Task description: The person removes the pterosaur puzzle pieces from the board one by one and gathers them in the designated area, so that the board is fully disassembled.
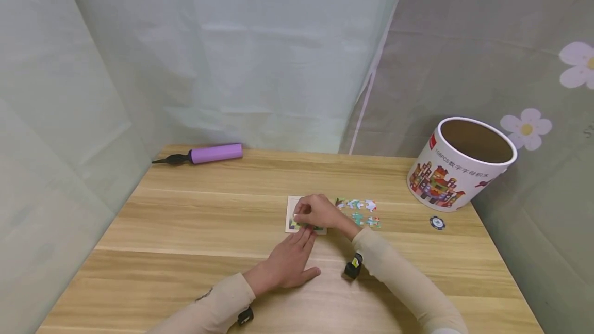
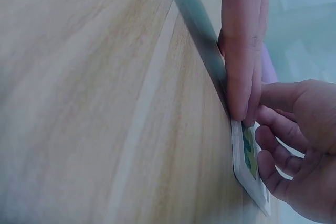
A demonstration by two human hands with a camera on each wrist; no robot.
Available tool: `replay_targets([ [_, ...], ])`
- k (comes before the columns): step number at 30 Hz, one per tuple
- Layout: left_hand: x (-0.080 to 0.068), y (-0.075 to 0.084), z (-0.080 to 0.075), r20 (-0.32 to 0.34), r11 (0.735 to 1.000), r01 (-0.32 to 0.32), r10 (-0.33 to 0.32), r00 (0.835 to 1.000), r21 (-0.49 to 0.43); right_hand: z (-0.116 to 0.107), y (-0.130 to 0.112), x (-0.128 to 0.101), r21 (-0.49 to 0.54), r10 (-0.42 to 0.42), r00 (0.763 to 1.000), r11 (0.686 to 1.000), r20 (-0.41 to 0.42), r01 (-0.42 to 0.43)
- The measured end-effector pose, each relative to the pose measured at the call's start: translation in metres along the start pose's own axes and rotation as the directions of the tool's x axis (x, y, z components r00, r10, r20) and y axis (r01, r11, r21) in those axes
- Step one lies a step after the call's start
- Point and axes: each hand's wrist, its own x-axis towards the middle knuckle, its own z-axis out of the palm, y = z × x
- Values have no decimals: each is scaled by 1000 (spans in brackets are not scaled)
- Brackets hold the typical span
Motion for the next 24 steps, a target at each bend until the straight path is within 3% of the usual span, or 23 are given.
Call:
replay_targets([
  [8, 0, 0, 1, 0, 1000, -5, 5, 1000, 0, -5, -2, -2, 9, -50, 998, 999, -44, 50],
  [15, 0, 0, 2, -10, 1000, 1, -1, 1000, -6, -22, -2, -12, 2, -95, 989, 995, -111, 96],
  [24, -1, 0, 1, 0, 1000, 4, -4, 1000, -5, -40, 14, -33, 11, -33, 987, 999, -158, 35],
])
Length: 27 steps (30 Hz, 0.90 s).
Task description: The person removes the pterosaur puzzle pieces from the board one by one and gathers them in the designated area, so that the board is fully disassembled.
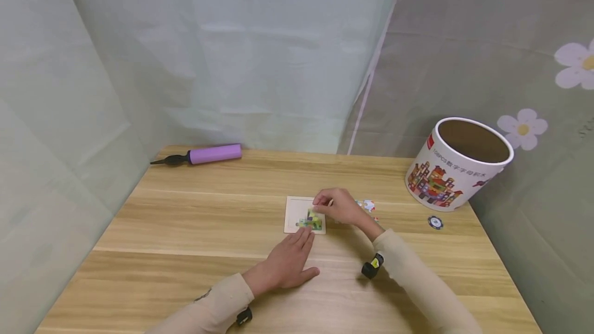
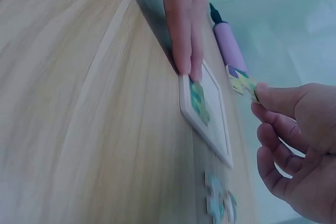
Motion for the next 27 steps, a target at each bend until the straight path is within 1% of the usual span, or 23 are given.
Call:
replay_targets([
  [6, 0, 0, 0, -1, 1000, -1, 1, 1000, 0, -12, 7, -19, -8, 6, 1000, 1000, -25, -6],
  [15, 0, 0, -2, 6, 1000, -3, 3, 1000, 1, -25, 17, -48, -17, 60, 997, 998, -46, -61],
  [19, 0, -1, -1, -1, 1000, -8, 8, 1000, 10, -26, 21, -57, -29, 74, 996, 997, -45, -75],
  [27, 1, -1, 1, -8, 1000, -12, 13, 1000, 26, -20, 33, -70, -47, 68, 998, 997, -13, -68],
])
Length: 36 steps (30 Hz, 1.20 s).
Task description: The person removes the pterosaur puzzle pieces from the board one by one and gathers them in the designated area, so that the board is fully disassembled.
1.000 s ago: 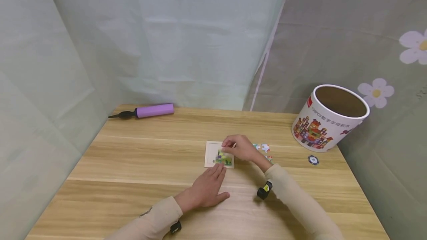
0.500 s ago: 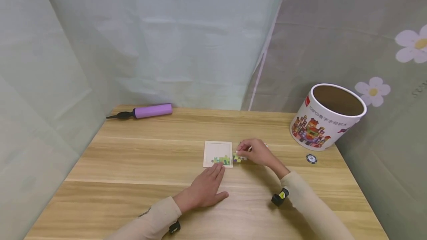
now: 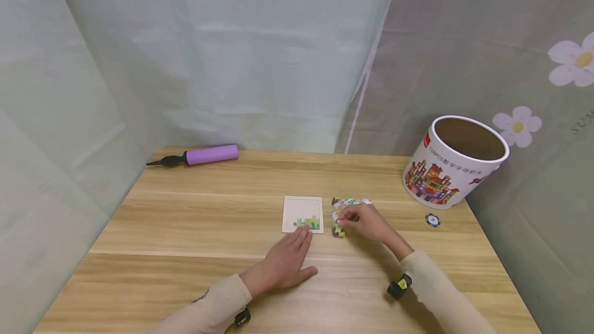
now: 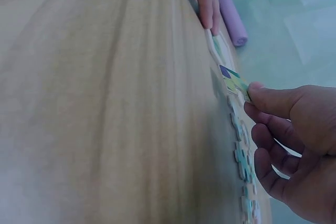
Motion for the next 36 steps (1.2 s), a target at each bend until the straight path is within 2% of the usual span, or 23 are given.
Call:
replay_targets([
  [20, 2, -2, 3, -2, 1000, -4, 4, 1000, 17, 6, -2, -7, -42, 45, 998, 998, 36, -44],
  [28, 3, -1, 1, -3, 999, -7, 7, 1000, 32, -2, -5, 0, -91, 1, 1000, 996, -12, -2],
  [36, 5, -2, 1, 16, 996, -31, 29, 999, 81, -4, -14, 12, -89, -16, 1000, 996, 5, 17],
])
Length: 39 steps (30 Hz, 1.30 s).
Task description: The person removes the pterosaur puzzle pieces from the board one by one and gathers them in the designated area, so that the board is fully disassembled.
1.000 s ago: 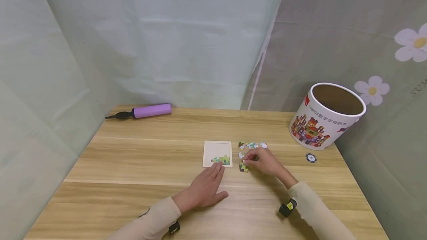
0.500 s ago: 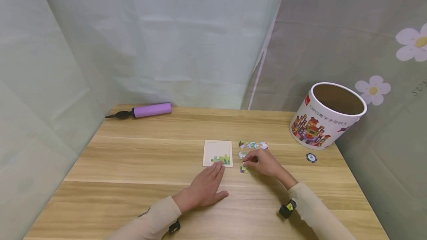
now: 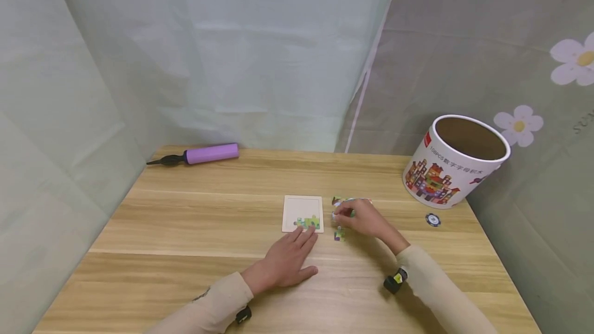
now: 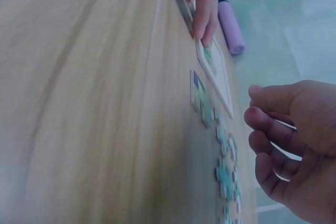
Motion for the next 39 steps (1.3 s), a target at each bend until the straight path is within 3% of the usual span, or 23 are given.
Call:
replay_targets([
  [12, 2, 1, -4, 11, 1000, 15, -15, 1000, 28, 13, -18, 33, 47, -55, 997, 997, 49, 53],
  [21, 2, 3, -3, 34, 999, 18, -17, 999, -30, 26, -35, 53, 50, -68, 993, 997, 94, 63],
  [39, 0, 3, -1, -1, 1000, -7, 7, 1000, -14, 47, -33, 68, 3, -122, 969, 992, 215, 124],
])
